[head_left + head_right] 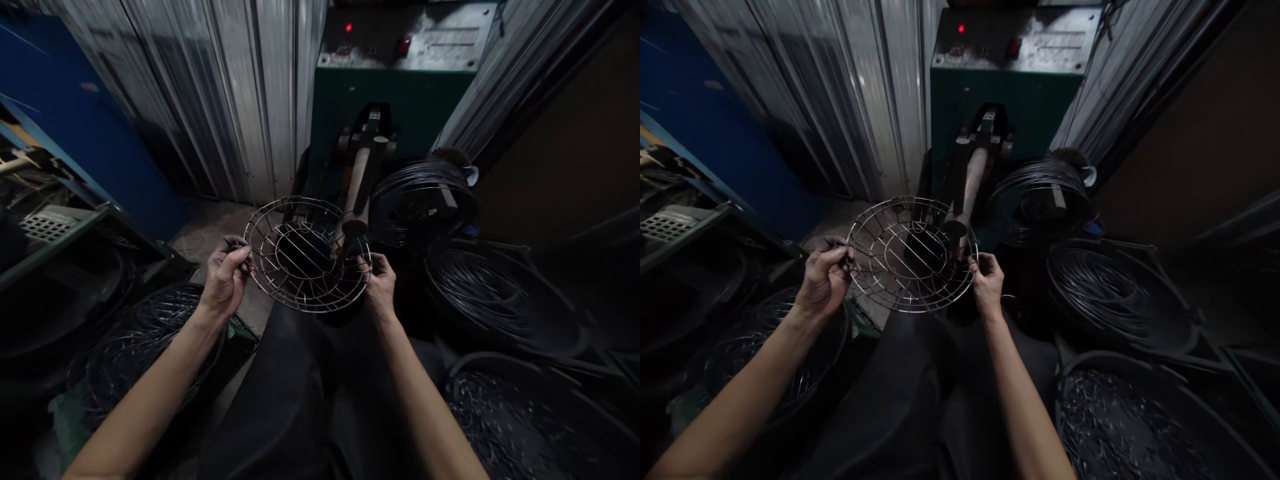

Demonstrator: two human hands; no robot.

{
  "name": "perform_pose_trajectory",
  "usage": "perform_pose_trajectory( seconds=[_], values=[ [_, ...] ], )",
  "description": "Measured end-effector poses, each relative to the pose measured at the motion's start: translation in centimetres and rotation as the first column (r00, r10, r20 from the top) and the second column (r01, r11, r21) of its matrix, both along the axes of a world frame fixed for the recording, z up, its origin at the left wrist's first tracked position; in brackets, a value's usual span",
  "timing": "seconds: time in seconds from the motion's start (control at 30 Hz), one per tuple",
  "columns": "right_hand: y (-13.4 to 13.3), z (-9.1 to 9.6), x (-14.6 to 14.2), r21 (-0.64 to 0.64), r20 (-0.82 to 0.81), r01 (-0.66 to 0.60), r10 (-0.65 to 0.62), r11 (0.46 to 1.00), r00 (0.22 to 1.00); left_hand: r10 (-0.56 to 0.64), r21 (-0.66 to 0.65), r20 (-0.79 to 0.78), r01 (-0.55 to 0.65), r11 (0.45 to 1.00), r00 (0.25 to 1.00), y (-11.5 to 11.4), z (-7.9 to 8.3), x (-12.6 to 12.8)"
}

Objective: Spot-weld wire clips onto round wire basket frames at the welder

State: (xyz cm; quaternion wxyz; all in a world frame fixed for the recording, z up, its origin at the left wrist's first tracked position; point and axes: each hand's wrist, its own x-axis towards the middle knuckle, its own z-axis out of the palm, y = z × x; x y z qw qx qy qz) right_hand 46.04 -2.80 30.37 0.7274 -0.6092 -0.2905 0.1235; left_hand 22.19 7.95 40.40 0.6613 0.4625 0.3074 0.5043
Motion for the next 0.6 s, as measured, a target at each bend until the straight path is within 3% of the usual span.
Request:
perform_pose_trajectory(
  seconds=[0.6],
  values=[
    [0.22, 0.34, -0.09, -0.036, 0.046, 0.016, -0.015, 0.999, 0.999, 0.003, -0.034, -0.020, -0.004, 0.999, 1.000, 0.59, -0.07, 0.15]
  ],
)
